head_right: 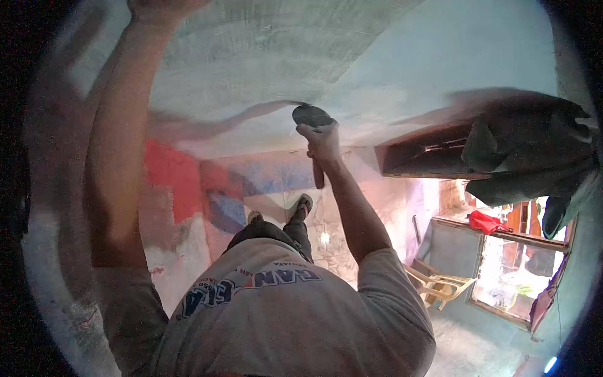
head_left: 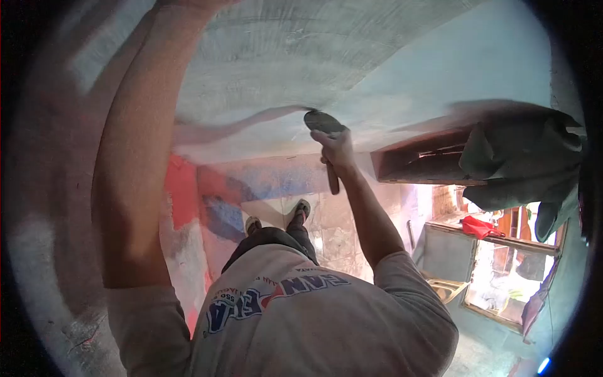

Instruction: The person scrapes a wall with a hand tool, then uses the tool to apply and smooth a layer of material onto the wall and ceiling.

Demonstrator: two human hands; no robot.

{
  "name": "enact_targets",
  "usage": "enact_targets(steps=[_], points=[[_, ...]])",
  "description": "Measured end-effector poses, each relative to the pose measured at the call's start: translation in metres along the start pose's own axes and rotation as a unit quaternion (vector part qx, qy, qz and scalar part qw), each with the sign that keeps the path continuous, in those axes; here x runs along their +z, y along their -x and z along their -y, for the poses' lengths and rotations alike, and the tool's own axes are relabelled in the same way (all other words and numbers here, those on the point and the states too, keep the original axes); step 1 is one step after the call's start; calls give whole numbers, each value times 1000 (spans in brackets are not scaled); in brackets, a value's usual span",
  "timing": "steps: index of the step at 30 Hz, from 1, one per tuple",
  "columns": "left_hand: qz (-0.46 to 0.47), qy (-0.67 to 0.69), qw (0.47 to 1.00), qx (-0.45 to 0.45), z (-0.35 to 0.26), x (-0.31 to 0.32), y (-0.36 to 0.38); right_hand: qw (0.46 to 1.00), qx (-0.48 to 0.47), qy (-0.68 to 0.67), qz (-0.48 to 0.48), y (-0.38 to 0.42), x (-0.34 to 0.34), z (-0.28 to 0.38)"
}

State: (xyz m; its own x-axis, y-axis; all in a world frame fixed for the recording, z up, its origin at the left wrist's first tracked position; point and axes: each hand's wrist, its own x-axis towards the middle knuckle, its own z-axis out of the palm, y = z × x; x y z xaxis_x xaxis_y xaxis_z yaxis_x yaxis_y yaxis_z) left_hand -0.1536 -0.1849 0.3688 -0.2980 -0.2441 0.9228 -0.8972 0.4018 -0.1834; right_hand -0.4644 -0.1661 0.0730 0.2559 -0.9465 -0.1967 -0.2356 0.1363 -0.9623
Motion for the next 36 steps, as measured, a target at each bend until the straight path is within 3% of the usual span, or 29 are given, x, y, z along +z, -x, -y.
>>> enact_targets(steps=[1,2,3,4,5,6,9,13,15,18,22,24,26,28,31,33,35,36], points=[[18,128,988,-81,-12,-11,-2,1000,2,-13,1,5,-1,13],[-26,167,979,-115,-22,-2,-1,1000,4,-26,2,10,-3,24],[-22,19,1000,-9,-4,7,1,999,6,-40,0,12,-5,28],[-54,-169,979,97,15,15,2,1000,-24,-13,-4,5,2,17],[-117,-320,922,183,33,24,4,999,40,-9,-8,-8,5,-14],[-110,-321,924,179,30,23,4,998,-45,46,10,-21,2,-61],[-93,-343,920,168,33,24,4,998,-14,-15,-66,0,15,-22],[-51,-319,938,126,33,23,4,994,-55,-12,-91,5,10,1],[-25,-297,949,103,24,19,7,999,15,0,-29,-6,10,-18],[-3,-313,945,91,20,16,8,996,-12,-20,-87,-3,17,-31],[-1,-287,952,109,26,13,9,993,-74,-14,-92,2,15,-32],[10,-268,959,91,8,10,6,994,28,28,-106,-1,19,-26],[10,-289,952,99,13,10,9,999,6,19,-48,-31,17,-82],[-18,-262,959,110,27,17,6,995,46,28,-85,-31,29,-78],[-39,-208,971,113,39,28,10,986,-143,10,-88,-21,17,-89],[-8,-259,960,106,24,16,7,992,-23,-14,-123,-16,27,-68],[13,-275,956,103,18,11,9,990,127,27,-63,-31,25,-81],[16,-282,954,102,19,10,7,994,83,5,-75,-33,25,-87]])
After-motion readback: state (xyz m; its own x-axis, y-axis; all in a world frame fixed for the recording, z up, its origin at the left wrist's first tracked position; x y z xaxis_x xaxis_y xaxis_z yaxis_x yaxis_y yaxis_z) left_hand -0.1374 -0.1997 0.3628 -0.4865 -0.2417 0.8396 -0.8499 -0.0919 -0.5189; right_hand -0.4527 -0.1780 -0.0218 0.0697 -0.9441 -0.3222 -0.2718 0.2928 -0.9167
